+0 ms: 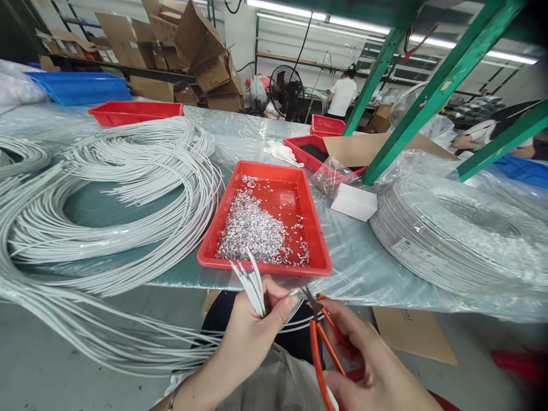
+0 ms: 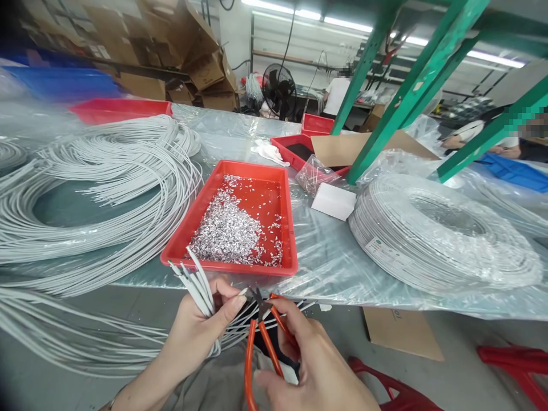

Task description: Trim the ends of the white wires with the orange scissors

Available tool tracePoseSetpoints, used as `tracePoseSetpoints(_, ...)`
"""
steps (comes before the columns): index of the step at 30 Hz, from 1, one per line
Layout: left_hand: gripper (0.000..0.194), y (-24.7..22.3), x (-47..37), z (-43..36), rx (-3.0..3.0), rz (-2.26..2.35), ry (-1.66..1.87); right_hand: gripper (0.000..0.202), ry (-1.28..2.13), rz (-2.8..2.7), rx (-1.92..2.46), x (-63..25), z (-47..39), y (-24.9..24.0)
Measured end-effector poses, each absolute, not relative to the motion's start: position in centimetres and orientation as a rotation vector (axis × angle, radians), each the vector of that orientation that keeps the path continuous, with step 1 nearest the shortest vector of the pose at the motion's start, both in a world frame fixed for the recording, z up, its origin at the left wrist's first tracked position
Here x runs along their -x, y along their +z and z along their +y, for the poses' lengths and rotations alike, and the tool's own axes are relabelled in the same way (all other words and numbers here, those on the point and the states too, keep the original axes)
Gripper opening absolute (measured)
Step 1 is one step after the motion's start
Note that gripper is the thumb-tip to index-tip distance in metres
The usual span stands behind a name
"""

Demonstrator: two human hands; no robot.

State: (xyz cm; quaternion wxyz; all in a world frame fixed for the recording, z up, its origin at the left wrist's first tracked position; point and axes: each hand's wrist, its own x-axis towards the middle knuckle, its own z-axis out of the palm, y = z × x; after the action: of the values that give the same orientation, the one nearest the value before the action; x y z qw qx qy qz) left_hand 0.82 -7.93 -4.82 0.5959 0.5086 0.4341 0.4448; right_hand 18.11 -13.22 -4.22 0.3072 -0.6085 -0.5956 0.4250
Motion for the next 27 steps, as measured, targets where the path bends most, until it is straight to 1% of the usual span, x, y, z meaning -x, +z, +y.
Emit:
tracePoseSetpoints(2,0.018,-4.9,-0.9,-7.9,-1.159,0.995,1.028,0.059,1.193,-1.431,1.454,-18.3,-13.3,-4.6)
tracePoseSetpoints(4,0.018,-4.9,-0.9,-7.9,-1.138,0.984,1.023,0.060,1.175,-1.400,1.419,-18.4,-13.6,-4.8)
tracePoseSetpoints(9,0.017,-4.9,-0.8,-7.9,-1.142,1.007,1.039,0.065,1.026,-1.584,1.672,-18.0,-14.4,-4.2)
tracePoseSetpoints(13,0.016,-4.9,-0.7,-7.9,-1.148,1.004,1.037,0.069,1.019,-1.630,1.776,-17.4,-14.3,-3.5)
tracePoseSetpoints(18,0.015,-5.0,-0.8,-8.0,-1.172,1.009,1.011,0.064,1.114,-1.591,1.818,-17.1,-13.8,-2.8)
tracePoseSetpoints(27,0.018,-5.2,-1.0,-8.1,-1.133,0.994,1.026,0.066,1.056,-1.716,1.737,-17.9,-13.9,-4.0)
